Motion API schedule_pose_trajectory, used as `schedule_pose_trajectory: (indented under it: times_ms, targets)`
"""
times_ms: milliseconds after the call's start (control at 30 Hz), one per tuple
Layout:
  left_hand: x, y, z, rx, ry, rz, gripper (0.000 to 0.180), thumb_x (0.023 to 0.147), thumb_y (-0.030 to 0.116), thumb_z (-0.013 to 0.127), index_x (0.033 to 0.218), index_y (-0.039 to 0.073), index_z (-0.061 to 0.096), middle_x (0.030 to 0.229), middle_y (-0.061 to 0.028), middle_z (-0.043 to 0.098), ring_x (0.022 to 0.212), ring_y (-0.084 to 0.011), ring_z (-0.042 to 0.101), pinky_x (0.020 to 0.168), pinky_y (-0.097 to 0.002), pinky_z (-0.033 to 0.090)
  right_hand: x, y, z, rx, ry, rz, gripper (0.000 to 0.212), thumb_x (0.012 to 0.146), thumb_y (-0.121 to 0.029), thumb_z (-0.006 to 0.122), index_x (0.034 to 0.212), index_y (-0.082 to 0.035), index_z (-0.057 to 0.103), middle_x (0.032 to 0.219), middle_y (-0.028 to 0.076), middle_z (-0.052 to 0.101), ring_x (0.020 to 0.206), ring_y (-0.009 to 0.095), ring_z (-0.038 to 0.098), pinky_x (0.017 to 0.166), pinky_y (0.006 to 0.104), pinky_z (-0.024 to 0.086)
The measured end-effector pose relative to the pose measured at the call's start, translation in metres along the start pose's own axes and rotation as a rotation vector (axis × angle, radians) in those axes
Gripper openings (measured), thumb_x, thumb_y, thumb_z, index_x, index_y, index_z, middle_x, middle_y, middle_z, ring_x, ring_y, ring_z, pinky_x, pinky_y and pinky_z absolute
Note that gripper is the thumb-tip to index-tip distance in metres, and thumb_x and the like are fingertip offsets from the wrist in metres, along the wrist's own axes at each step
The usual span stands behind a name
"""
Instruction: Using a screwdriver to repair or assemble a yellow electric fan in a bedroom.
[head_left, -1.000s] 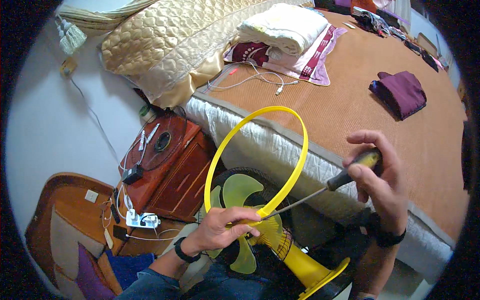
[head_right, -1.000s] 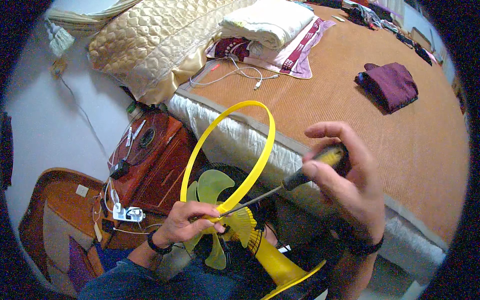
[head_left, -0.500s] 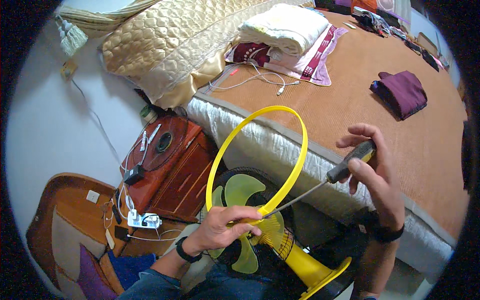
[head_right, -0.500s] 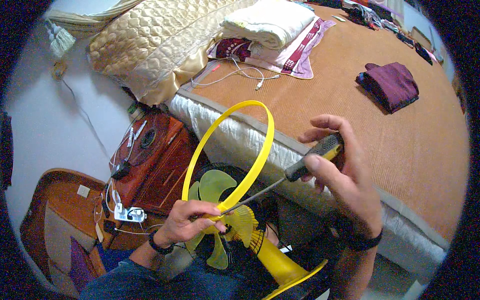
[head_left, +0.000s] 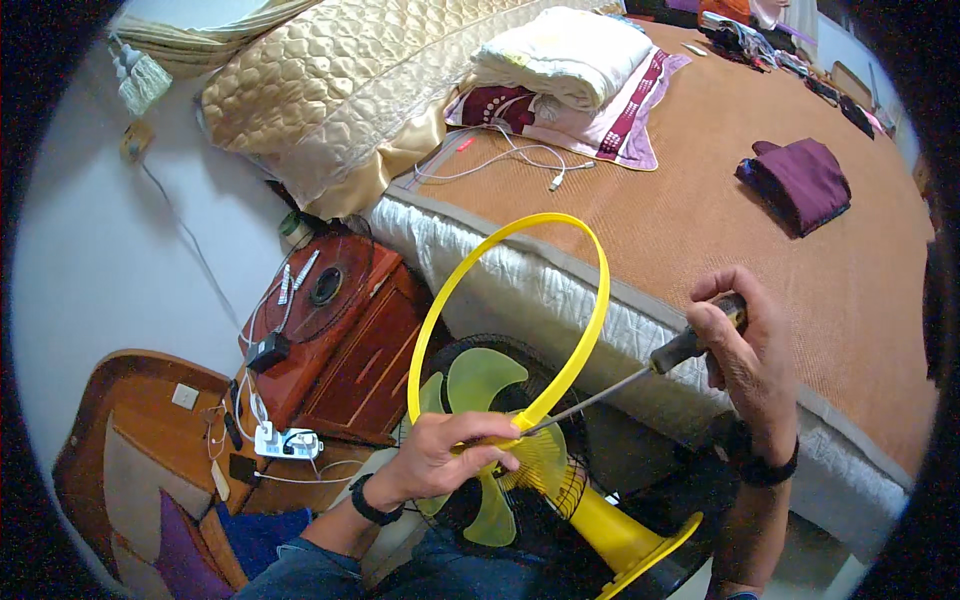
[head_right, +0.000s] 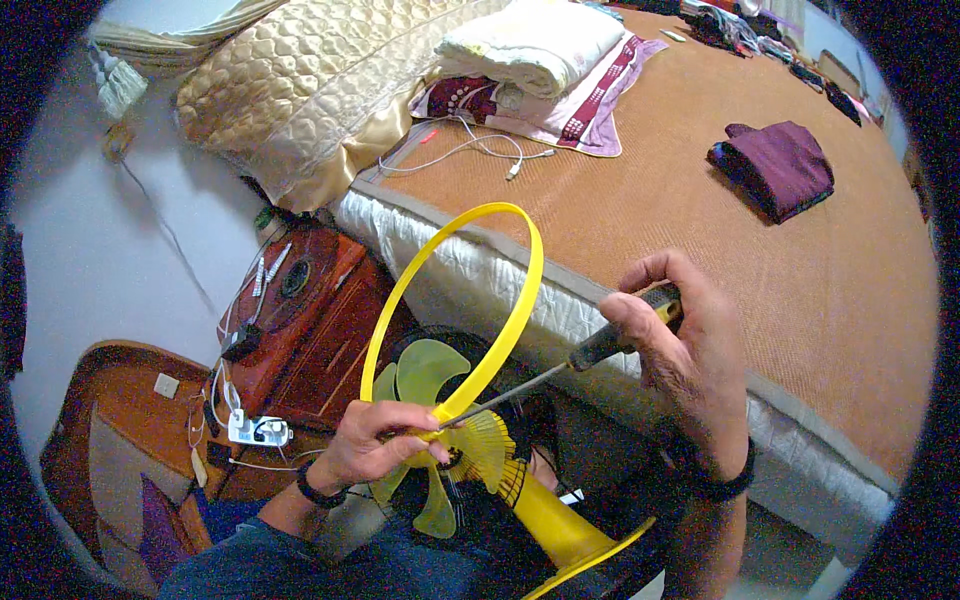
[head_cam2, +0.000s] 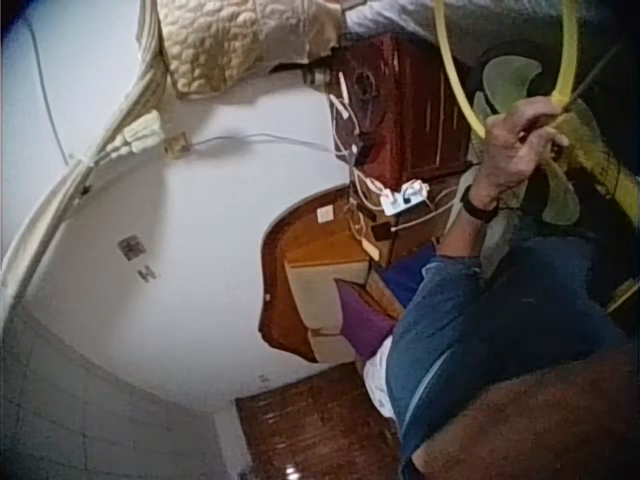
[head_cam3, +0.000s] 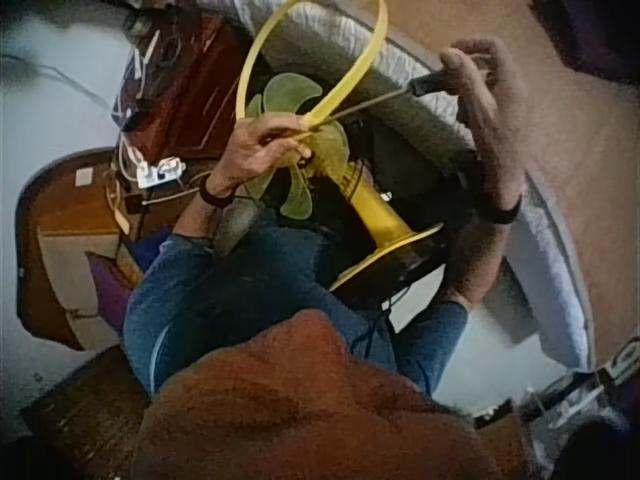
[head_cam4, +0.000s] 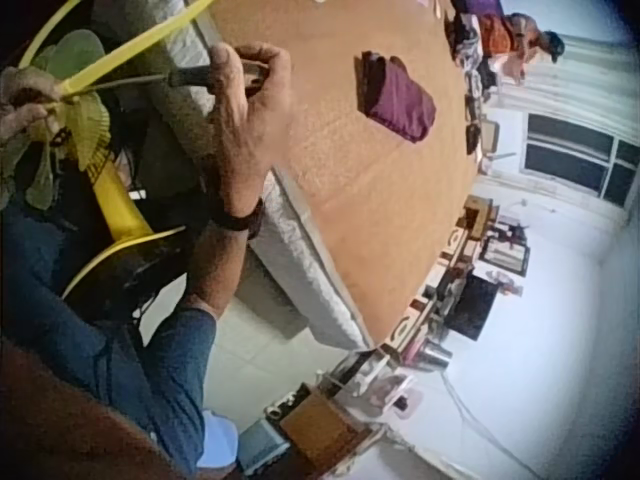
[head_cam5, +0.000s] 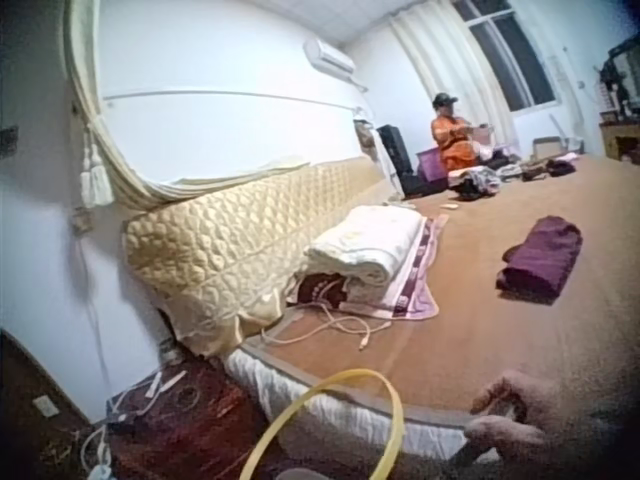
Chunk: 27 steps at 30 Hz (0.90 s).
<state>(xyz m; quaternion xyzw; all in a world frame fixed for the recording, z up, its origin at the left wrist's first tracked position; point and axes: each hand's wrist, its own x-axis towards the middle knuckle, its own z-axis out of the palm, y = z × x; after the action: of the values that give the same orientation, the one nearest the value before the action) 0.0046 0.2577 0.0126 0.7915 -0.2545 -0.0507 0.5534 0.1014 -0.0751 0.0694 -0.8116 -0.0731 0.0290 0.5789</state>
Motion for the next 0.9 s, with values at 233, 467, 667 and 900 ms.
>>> schedule_pose_trajectory:
  times_ms: [233, 467, 667, 900]
  targets:
    - [-0.003, -0.003, 0.001, -0.001, -0.003, -0.011, 0.027, 0.097, -0.002, 0.061, 0.123, 0.001, 0.06, 0.115, -0.0168, 0.071, 0.093, -0.0237, 0.076, 0.077, -0.0307, 0.06, -0.007, -0.004, -0.001, 0.278, -0.083, -0.08, 0.045, 0.088, -0.019, 0.074, 0.125, -0.006, 0.052, 0.095, 0.002, 0.063, 0.071, 0.007, 0.057, 0.057, 0.0218, 0.047]
    - [0.001, -0.003, 0.002, 0.004, -0.002, 0.018, 0.027, 0.096, -0.002, 0.061, 0.124, 0.001, 0.06, 0.115, -0.017, 0.071, 0.093, -0.024, 0.076, 0.078, -0.0309, 0.06, -0.012, -0.002, 0.013, 0.448, 0.118, -0.143, 0.033, 0.086, -0.021, 0.076, 0.109, -0.007, 0.058, 0.073, -0.002, 0.054, 0.059, 0.005, 0.049, 0.051, 0.0222, 0.037]
    - [0.003, 0.0, 0.003, 0.005, 0.006, -0.017, 0.027, 0.097, 0.0, 0.06, 0.124, 0.001, 0.06, 0.115, -0.0168, 0.071, 0.093, -0.0238, 0.076, 0.079, -0.0315, 0.06, -0.007, 0.01, 0.007, 0.228, 0.075, -0.045, 0.029, 0.089, -0.015, 0.072, 0.112, -0.006, 0.057, 0.078, -0.001, 0.056, 0.06, 0.006, 0.052, 0.052, 0.0217, 0.042]
    - [0.005, 0.006, 0.005, -0.11, 0.096, -0.211, 0.033, 0.097, 0.011, 0.067, 0.128, 0.001, 0.06, 0.114, -0.0148, 0.072, 0.1, -0.0227, 0.073, 0.085, -0.0316, 0.057, -0.012, 0.088, -0.047, 0.223, 0.407, -0.055, 0.023, 0.098, -0.02, 0.065, 0.114, -0.007, 0.056, 0.078, -0.001, 0.055, 0.063, 0.005, 0.05, 0.054, 0.0204, 0.039]
